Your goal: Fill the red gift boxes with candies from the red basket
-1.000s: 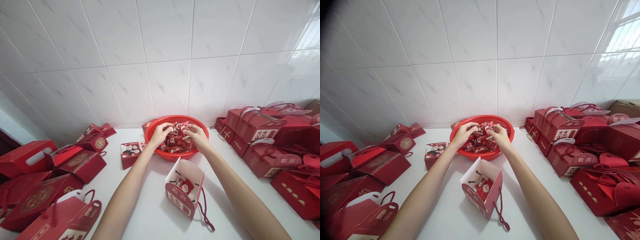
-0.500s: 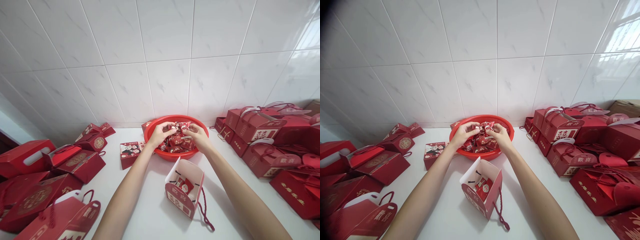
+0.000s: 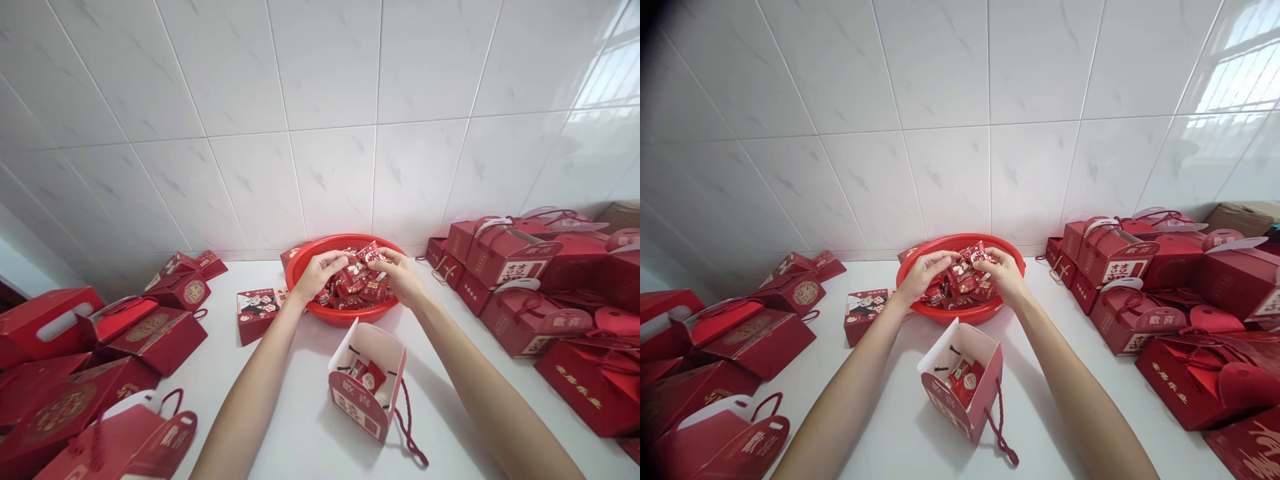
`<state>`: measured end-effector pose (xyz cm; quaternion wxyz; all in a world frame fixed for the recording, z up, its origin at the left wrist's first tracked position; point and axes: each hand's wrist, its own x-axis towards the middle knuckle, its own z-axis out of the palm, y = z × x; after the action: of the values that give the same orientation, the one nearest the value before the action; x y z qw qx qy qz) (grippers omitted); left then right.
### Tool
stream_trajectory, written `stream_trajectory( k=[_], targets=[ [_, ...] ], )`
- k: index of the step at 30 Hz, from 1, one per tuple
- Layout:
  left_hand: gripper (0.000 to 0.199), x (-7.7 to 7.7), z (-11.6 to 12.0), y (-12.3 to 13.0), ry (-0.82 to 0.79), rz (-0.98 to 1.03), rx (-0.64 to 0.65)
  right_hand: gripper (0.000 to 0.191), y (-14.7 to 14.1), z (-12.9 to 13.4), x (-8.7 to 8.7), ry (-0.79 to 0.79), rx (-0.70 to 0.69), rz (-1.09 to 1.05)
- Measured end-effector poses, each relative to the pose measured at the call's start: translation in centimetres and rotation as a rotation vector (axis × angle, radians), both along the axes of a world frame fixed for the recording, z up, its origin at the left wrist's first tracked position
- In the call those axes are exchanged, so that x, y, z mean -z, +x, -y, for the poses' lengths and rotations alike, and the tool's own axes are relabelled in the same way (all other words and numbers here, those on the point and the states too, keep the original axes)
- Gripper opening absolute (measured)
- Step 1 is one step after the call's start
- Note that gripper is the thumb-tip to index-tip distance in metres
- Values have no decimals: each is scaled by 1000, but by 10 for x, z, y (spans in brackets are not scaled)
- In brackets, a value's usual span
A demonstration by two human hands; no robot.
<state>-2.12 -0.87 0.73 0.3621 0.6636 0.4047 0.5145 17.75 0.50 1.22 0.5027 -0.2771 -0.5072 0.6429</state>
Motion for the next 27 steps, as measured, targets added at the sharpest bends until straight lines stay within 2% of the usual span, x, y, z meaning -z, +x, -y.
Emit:
stream_trajectory(
  k=[4,6,9,11,13,17,20,23,27],
  targets=[
    [44,0,-1,1,-40,36,64,28,17,19,-25,201,-139,146],
    [43,-2,0,2,-41,22,92,25,26,34,-41,358,-239,265],
    [42,-4,2,3,-32,-11,62,19,36,56,-61,647,-362,536],
    [43,-4,3,4,-36,-26,48,19,38,67,-68,806,-358,702],
    [43,-4,3,5,-34,-39,51,23,39,73,-71,892,-309,783],
    [38,-7,5,5,-8,-74,40,28,42,75,-70,908,-238,767],
    [33,-20,18,3,-63,-192,138,30,46,75,-71,893,-211,780],
    [26,-39,42,2,-149,-398,277,30,49,77,-74,884,-262,812],
    [14,-58,69,5,-215,-627,354,24,47,80,-76,881,-350,796]
  ],
)
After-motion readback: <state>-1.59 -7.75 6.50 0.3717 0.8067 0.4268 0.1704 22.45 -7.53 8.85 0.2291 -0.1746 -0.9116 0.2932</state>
